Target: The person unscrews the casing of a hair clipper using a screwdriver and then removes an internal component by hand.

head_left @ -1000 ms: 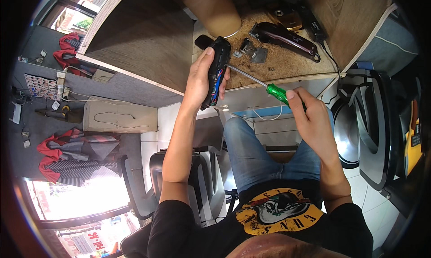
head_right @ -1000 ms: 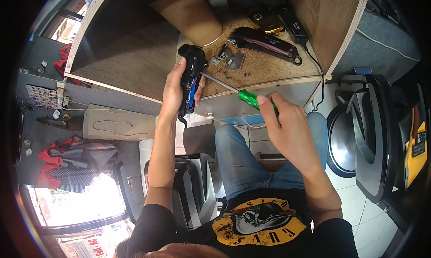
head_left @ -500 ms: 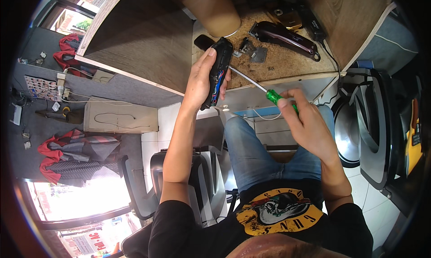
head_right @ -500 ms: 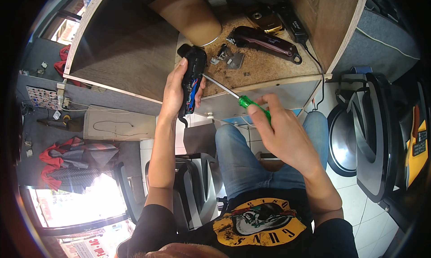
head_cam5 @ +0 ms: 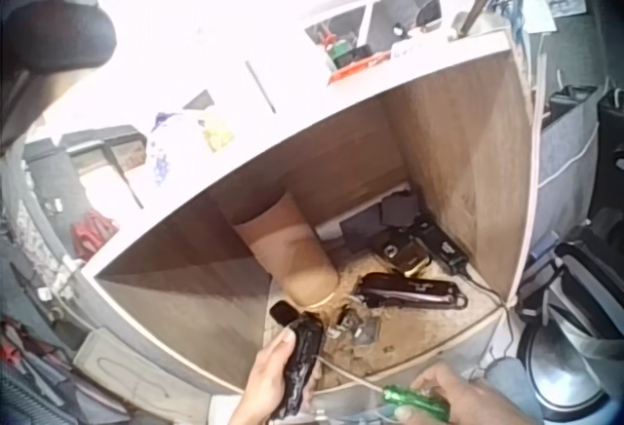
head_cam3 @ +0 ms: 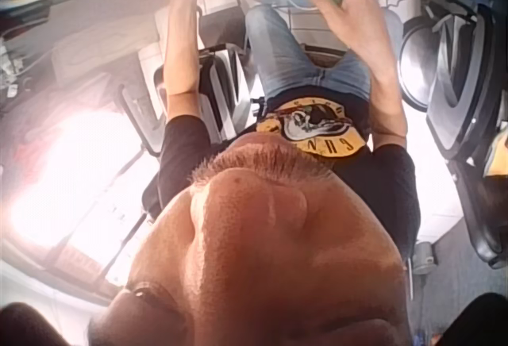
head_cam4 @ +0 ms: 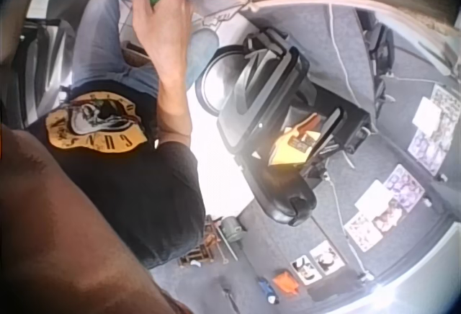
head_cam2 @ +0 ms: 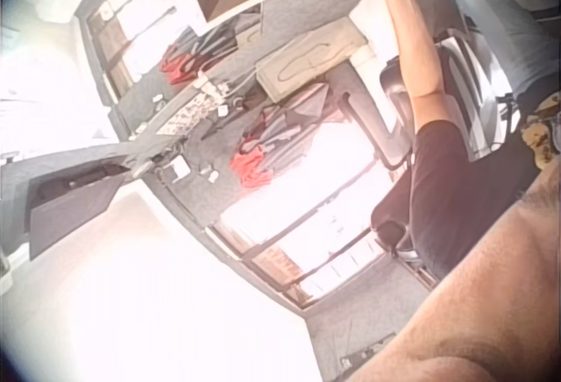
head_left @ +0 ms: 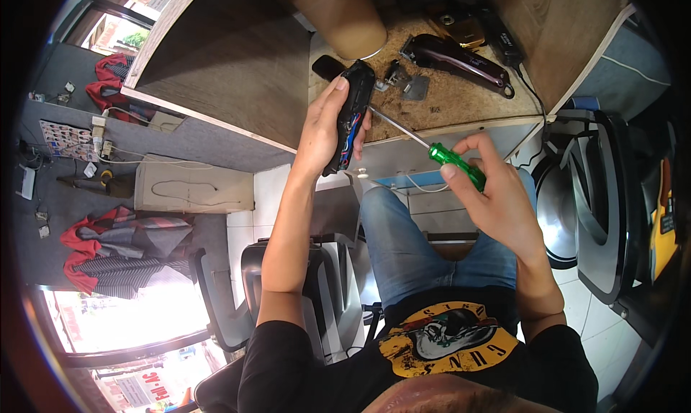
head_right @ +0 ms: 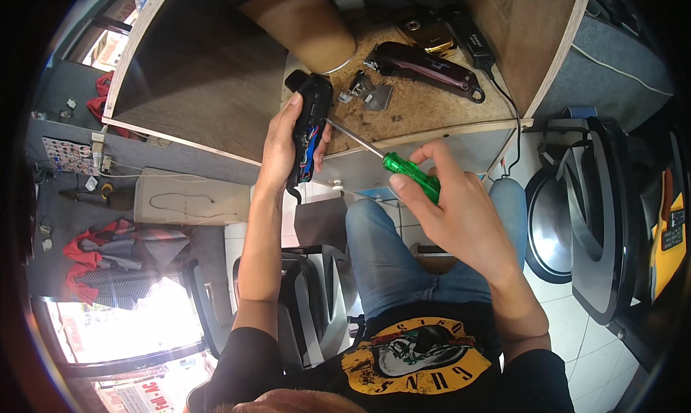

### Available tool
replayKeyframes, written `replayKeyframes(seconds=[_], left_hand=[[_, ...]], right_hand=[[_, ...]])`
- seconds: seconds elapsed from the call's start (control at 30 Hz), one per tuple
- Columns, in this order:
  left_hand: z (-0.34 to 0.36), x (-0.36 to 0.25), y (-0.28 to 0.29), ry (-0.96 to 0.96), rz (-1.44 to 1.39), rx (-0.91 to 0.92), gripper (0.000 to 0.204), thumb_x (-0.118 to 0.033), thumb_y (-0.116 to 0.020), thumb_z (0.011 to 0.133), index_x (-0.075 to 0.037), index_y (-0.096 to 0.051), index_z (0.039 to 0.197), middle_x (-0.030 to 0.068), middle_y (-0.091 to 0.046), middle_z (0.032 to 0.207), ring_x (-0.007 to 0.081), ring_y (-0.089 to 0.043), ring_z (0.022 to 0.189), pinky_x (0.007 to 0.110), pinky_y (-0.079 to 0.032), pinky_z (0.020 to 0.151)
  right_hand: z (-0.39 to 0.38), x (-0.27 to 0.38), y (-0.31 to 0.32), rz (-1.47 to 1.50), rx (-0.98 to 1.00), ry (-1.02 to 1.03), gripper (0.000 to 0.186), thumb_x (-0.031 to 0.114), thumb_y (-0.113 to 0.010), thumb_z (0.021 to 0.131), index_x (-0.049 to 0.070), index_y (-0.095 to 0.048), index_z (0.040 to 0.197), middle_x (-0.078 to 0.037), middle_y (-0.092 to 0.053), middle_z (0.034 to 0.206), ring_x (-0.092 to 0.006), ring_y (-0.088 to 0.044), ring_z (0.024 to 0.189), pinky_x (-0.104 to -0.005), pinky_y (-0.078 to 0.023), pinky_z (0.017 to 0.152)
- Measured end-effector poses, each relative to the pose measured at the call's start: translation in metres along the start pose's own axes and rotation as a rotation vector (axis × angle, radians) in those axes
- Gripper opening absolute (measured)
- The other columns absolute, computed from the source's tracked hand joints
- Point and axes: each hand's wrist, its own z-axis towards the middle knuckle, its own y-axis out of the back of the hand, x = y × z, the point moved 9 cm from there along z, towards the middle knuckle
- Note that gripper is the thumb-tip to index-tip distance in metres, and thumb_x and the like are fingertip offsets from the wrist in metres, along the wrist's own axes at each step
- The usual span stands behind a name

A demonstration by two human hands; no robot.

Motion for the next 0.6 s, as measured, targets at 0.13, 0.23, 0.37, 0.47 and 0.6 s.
replayKeyframes(seconds=[0.13, 0.23, 0.37, 0.47, 0.6], left_hand=[[0.0, 0.0, 0.0, 0.0, 0.0, 0.009, 0.043, -0.042, -0.04, 0.116, -0.003, -0.057, 0.122, 0.0099, -0.064, 0.077, 0.0141, -0.059, 0.051, 0.03, -0.051, 0.044], [0.001, -0.001, 0.0, -0.018, 0.035, -0.027, 0.055, -0.05, -0.038, 0.114, 0.001, -0.057, 0.103, 0.0114, -0.063, 0.073, 0.0143, -0.057, 0.047, 0.029, -0.051, 0.042], [0.0, -0.003, -0.001, -0.017, 0.043, -0.05, 0.057, -0.05, -0.038, 0.114, 0.001, -0.058, 0.1, 0.0112, -0.063, 0.072, 0.0143, -0.057, 0.047, 0.029, -0.051, 0.042], [0.0, 0.001, 0.003, -0.02, 0.043, -0.026, 0.056, -0.05, -0.039, 0.114, 0.001, -0.058, 0.102, 0.0113, -0.063, 0.073, 0.0143, -0.057, 0.047, 0.029, -0.051, 0.042], [0.0, 0.001, 0.001, 0.002, -0.002, -0.003, 0.043, -0.042, -0.04, 0.116, -0.003, -0.057, 0.123, 0.0093, -0.064, 0.077, 0.0136, -0.058, 0.051, 0.029, -0.051, 0.044]], right_hand=[[0.0, -0.01, 0.008, -0.033, -0.057, -0.017, 0.027, 0.025, -0.066, 0.107, 0.001, -0.059, 0.115, -0.016, -0.06, 0.066, -0.0303, -0.059, 0.057, -0.0413, -0.046, 0.061], [0.0, -0.01, 0.01, -0.113, -0.102, 0.087, 0.026, 0.023, -0.067, 0.106, 0.0, -0.059, 0.114, -0.018, -0.06, 0.069, -0.0317, -0.059, 0.06, -0.0421, -0.046, 0.062], [0.001, 0.0, 0.011, -0.039, -0.171, 0.218, 0.024, 0.02, -0.069, 0.105, -0.001, -0.059, 0.113, -0.018, -0.06, 0.068, -0.0333, -0.059, 0.061, -0.0413, -0.046, 0.062], [0.002, -0.005, 0.002, -0.005, -0.002, -0.051, 0.025, 0.022, -0.066, 0.107, -0.001, -0.059, 0.112, -0.018, -0.058, 0.066, -0.033, -0.057, 0.058, -0.0413, -0.045, 0.06], [0.0, -0.008, 0.0, 0.001, -0.011, -0.031, 0.026, 0.025, -0.062, 0.109, -0.001, -0.058, 0.111, -0.018, -0.056, 0.063, -0.0333, -0.056, 0.055, -0.0429, -0.043, 0.058]])
